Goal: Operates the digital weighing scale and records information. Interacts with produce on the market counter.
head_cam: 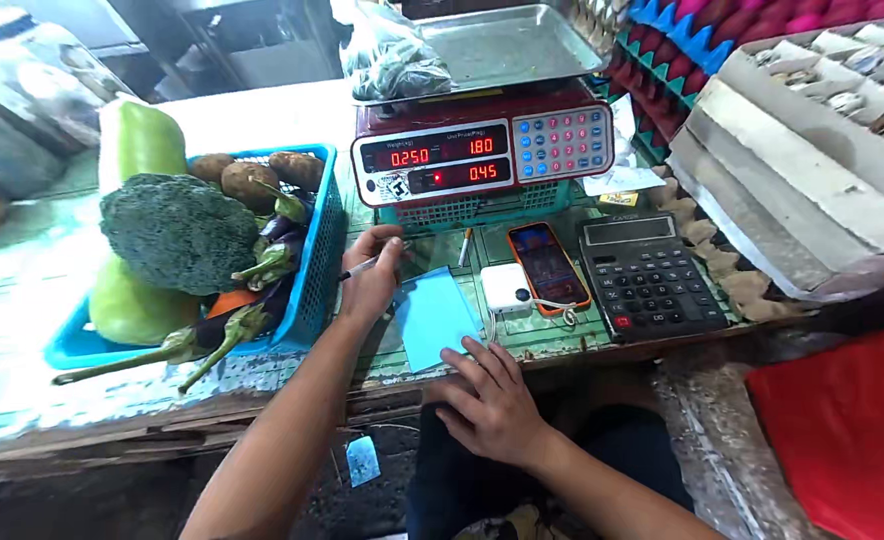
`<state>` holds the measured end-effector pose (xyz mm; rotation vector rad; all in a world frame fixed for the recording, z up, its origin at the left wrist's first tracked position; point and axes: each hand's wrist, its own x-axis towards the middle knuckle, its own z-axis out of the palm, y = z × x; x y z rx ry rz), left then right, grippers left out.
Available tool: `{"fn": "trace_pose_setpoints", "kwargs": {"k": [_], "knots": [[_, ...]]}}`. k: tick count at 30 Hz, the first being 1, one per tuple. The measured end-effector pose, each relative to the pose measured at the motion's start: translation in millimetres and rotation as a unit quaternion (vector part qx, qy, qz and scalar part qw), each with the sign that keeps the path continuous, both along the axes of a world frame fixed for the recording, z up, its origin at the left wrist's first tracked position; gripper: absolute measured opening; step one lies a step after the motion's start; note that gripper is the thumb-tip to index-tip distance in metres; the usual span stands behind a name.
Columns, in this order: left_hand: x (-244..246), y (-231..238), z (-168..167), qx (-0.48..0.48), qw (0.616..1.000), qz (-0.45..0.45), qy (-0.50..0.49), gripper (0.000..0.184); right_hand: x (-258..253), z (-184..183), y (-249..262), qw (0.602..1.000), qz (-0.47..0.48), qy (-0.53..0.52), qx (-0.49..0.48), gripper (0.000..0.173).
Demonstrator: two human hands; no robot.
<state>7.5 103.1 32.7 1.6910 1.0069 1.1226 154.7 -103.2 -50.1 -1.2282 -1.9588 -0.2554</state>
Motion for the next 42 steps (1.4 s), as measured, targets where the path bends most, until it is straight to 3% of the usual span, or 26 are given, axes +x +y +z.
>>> {"fn": "trace_pose_setpoints", "kwargs": {"k": [2, 4, 12, 17, 28, 37, 42], "knots": [[-9, -3, 0, 0.016, 0.998, -0.041, 0.043, 0.023, -5, -2, 4, 0.998, -0.035, -0.032, -0.044, 0.052], [-19, -4, -5, 0.014, 0.997, -0.052, 0.057, 0.021, -11, -8, 6, 0.991, -0.078, -0.075, -0.075, 0.061], [-19, -7, -17, 0.002, 1.0, 0.015, 0.021, 0.046, -7, -22, 6, 0.989, -0.119, -0.07, -0.056, 0.048], [-16, -9, -14, -0.001, 0.996, 0.025, 0.085, 0.04, -9, -26, 7, 0.989, -0.129, -0.068, -0.038, 0.047], [-22, -14, -16, 0.013, 0.991, 0.034, 0.127, 0.043, -10, -26, 7, 0.99, -0.125, -0.059, -0.04, 0.044], [-26, -13, -19, -0.008, 0.995, 0.016, 0.102, 0.041, -9, -28, 9, 0.99, -0.126, -0.059, -0.037, 0.043], [-27, -12, -21, -0.002, 0.998, -0.002, 0.062, 0.042, -10, -35, 15, 0.987, -0.144, -0.072, 0.015, 0.041]]}}
